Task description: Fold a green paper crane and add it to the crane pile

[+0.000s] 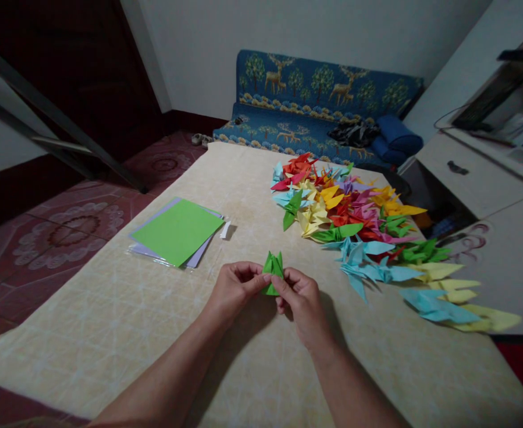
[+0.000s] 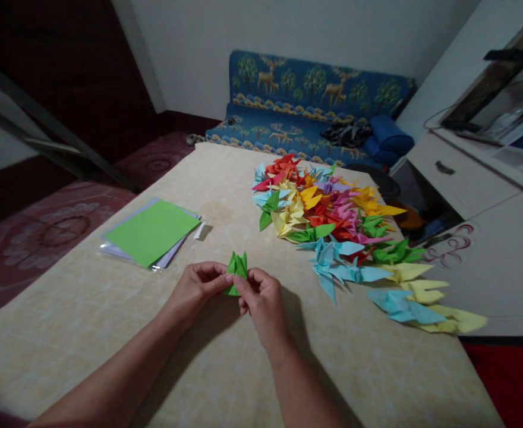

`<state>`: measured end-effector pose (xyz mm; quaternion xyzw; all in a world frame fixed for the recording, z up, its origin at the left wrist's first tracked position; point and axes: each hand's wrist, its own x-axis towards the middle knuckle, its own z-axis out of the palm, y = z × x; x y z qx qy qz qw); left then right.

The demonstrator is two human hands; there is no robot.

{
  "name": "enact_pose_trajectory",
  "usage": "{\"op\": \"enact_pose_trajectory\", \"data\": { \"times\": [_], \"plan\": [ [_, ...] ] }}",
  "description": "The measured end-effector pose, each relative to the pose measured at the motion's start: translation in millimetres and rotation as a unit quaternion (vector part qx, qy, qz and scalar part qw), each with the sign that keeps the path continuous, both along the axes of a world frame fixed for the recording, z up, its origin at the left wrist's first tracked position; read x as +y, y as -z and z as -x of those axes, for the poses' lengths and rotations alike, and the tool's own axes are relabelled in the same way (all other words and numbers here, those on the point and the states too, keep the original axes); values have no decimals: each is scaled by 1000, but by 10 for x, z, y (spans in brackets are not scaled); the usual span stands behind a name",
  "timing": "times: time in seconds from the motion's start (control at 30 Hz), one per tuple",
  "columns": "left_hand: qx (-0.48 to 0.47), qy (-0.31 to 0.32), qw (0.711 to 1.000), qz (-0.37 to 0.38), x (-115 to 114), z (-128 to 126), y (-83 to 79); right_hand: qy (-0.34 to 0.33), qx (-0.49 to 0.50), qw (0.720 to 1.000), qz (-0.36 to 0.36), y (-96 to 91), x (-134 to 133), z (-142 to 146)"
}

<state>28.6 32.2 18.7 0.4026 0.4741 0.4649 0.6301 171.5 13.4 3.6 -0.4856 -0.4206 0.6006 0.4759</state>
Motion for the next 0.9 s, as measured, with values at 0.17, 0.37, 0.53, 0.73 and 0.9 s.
{"op": "enact_pose_trajectory", "data": {
  "times": [0.17,0.37,0.53,0.73,0.9],
  "plan": [
    [14,34,999,-29,-13,-75,48,75,-38,996,-35,6,-7,8],
    [-3,71,997,-30,-40,-122,74,132,-53,988,-51,-34,-25,35],
    [21,55,998,-10,-43,-80,23,108,-36,992,-54,-21,-14,60],
    [26,98,995,-5,-53,-49,5,77,-10,996,-50,12,-8,29],
    [4,159,987,2,-70,-43,24,111,-32,992,-49,20,-5,12]
  ]
}}
